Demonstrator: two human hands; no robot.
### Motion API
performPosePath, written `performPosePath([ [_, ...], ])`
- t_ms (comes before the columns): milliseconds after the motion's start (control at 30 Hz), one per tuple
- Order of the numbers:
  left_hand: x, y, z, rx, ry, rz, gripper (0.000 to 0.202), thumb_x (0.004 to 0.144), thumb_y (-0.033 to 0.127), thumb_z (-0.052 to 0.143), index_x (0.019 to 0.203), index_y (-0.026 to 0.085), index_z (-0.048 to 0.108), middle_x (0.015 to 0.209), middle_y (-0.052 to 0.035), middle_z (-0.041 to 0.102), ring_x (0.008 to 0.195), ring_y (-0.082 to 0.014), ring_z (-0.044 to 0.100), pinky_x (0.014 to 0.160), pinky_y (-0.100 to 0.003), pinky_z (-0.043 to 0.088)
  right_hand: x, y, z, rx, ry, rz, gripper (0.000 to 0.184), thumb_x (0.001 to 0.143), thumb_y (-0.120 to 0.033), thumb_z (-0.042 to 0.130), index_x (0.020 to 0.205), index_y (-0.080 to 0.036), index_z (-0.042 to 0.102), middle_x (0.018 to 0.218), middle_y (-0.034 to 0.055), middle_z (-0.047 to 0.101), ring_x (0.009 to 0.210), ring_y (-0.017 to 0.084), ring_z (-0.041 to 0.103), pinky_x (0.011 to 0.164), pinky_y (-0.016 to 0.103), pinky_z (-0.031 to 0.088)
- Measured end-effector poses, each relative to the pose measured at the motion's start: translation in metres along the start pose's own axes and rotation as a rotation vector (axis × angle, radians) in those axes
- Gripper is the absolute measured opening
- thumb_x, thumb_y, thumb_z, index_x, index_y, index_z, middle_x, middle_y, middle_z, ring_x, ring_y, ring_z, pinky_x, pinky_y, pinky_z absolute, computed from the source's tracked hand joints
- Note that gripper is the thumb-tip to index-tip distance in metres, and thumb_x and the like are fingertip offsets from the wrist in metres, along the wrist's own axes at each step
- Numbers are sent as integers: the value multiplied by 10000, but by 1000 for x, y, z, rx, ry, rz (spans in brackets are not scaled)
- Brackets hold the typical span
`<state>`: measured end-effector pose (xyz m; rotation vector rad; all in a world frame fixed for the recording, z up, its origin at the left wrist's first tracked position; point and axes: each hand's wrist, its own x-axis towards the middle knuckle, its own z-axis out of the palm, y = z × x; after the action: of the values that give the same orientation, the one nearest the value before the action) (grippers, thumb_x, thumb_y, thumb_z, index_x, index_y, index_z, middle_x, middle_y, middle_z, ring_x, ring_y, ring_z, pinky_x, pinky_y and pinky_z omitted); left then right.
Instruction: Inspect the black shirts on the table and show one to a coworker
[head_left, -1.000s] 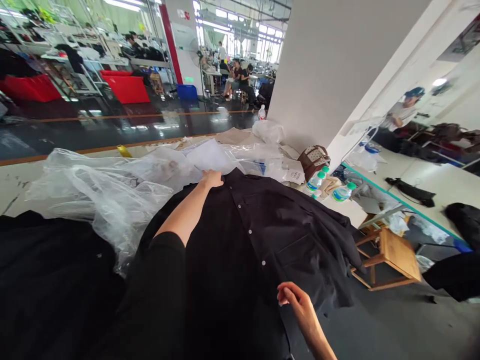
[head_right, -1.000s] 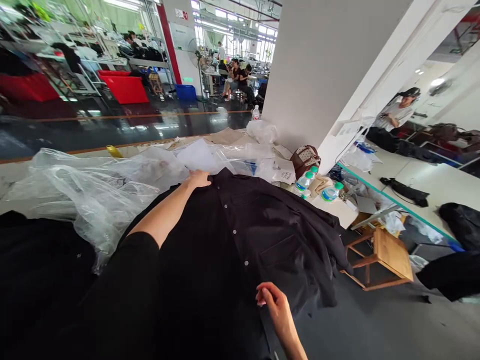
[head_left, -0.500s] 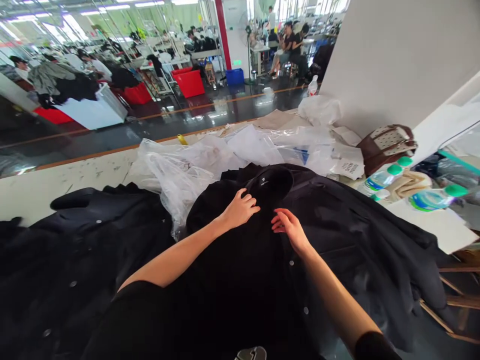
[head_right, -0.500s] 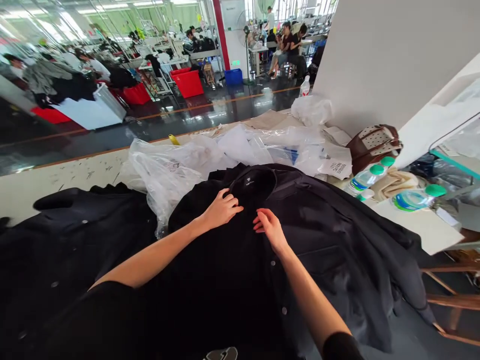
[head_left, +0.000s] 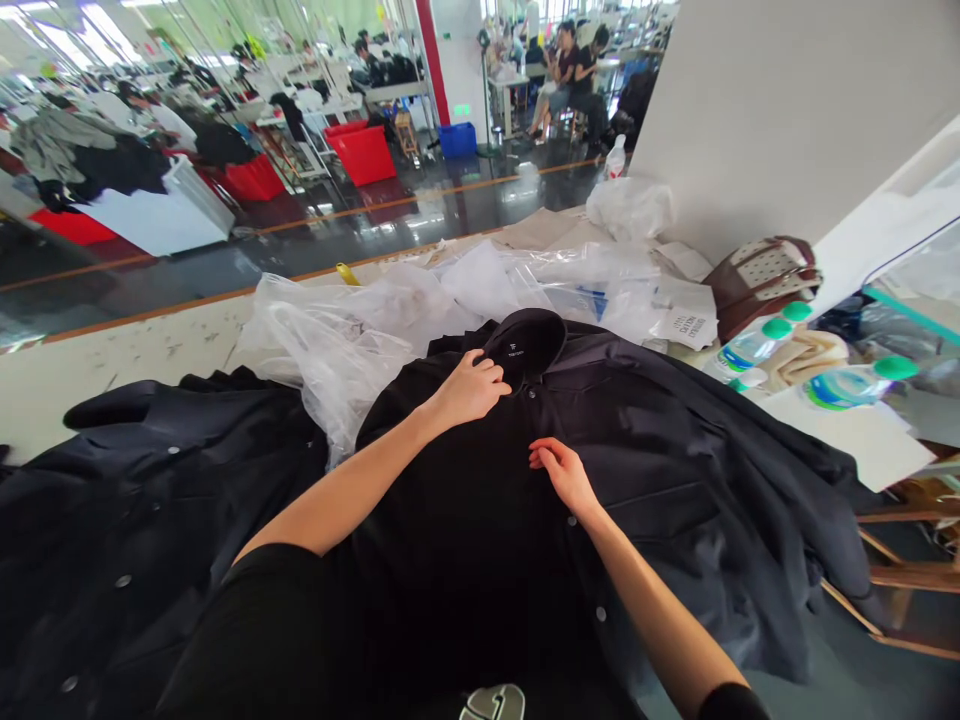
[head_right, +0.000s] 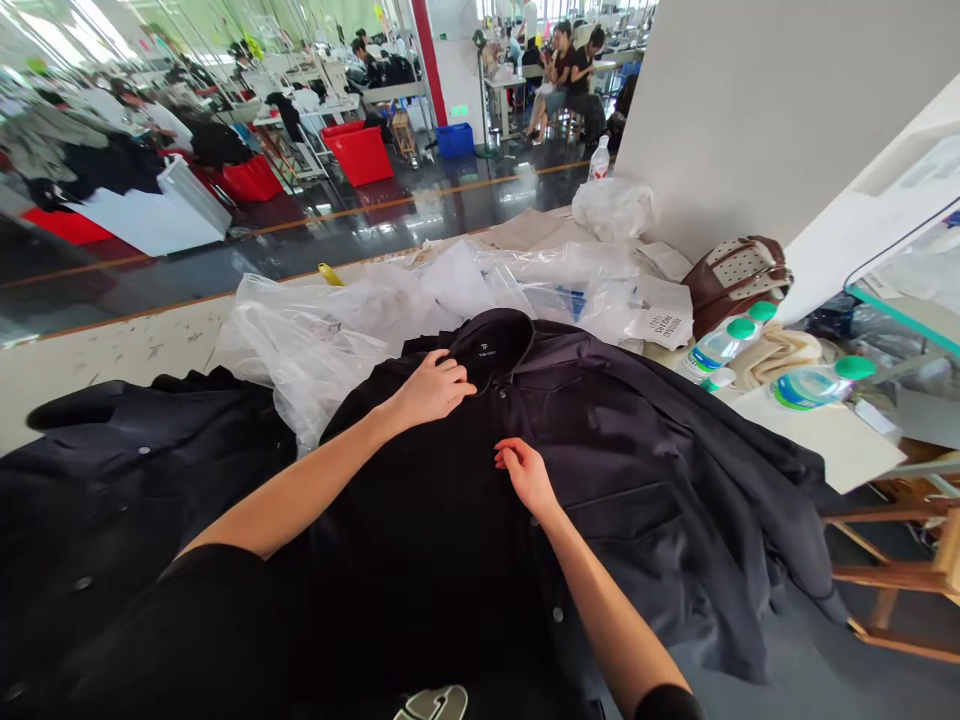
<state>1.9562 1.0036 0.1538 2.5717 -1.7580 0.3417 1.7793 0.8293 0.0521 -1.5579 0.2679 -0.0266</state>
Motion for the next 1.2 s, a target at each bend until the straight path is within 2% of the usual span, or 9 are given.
performPosePath([
  [67,8,-15,-9,-38,60,-118,295,944,165,486,1053,230,752,989,-85,664,1038,-266,590,1093,-505,364,-12,-3,1,-92,6,-41,310,878,-447,528,947,-185,680,855,59,699,809,208,681,807,358,544],
  [233,17,-57,-16,-127,323,-719,563,879,162,561,1437,120,502,1399,-184,526,1339,-359,449,1115,-481,374,-61,-15,-16,-352,45,-231,248,961,-358,480,992,-218,681,991,69,701,961,226,654,907,371,510],
  [367,-1,-67,15,-313,91,-845,580,898,258,571,1450,116,462,1416,-207,537,1336,-372,479,1134,-488,366,-105,-2,-56,-557,245,-312,235,979,-319,460,1037,-223,666,1086,108,671,1057,261,614,991,434,478],
  [500,-25,-64,48,-424,-83,-1017,634,875,377,620,1445,152,458,1459,-230,523,1353,-423,480,1107,-552,380,-144,40,-87,-829,427,-295,273,965,-319,465,1132,-204,646,1178,135,656,1097,301,600,1009,509,465],
  [700,-11,-69,56,-478,-4,-1069,693,834,464,664,1425,147,491,1496,-246,504,1408,-432,437,1159,-611,271,-172,84,-78,-1110,479,-395,411,989,-261,428,1377,-166,523,1429,160,562,1343,314,504,1150,550,361],
  [833,16,-71,45,-600,53,-1116,698,657,487,811,1190,62,659,1270,-325,649,1295,-509,534,1089,-625,348,-171,87,-71,-1142,531,-377,414,977,-242,437,1368,-169,547,1406,159,589,1334,307,522,1153,547,363],
  [933,26,-67,32,-771,149,-1051,531,670,454,773,1067,104,724,1114,-225,744,1142,-413,665,968,-484,503,-171,85,-72,-1129,543,-378,401,973,-242,438,1342,-161,573,1390,159,604,1334,301,524,1155,544,368],
  [1033,27,-60,18,-941,275,-947,549,716,436,701,1180,142,703,1102,-111,767,1011,-285,719,856,-366,571,-173,83,-71,-1125,550,-375,386,973,-236,437,1319,-155,590,1388,154,606,1335,298,522,1164,539,358],
  [1200,19,-55,6,-1035,389,-878,560,711,395,692,1218,158,687,1089,-65,767,961,-231,717,862,-338,582,-176,86,-68,-1133,574,-398,365,971,-235,444,1284,-138,606,1370,151,620,1312,291,539,1164,513,362],
])
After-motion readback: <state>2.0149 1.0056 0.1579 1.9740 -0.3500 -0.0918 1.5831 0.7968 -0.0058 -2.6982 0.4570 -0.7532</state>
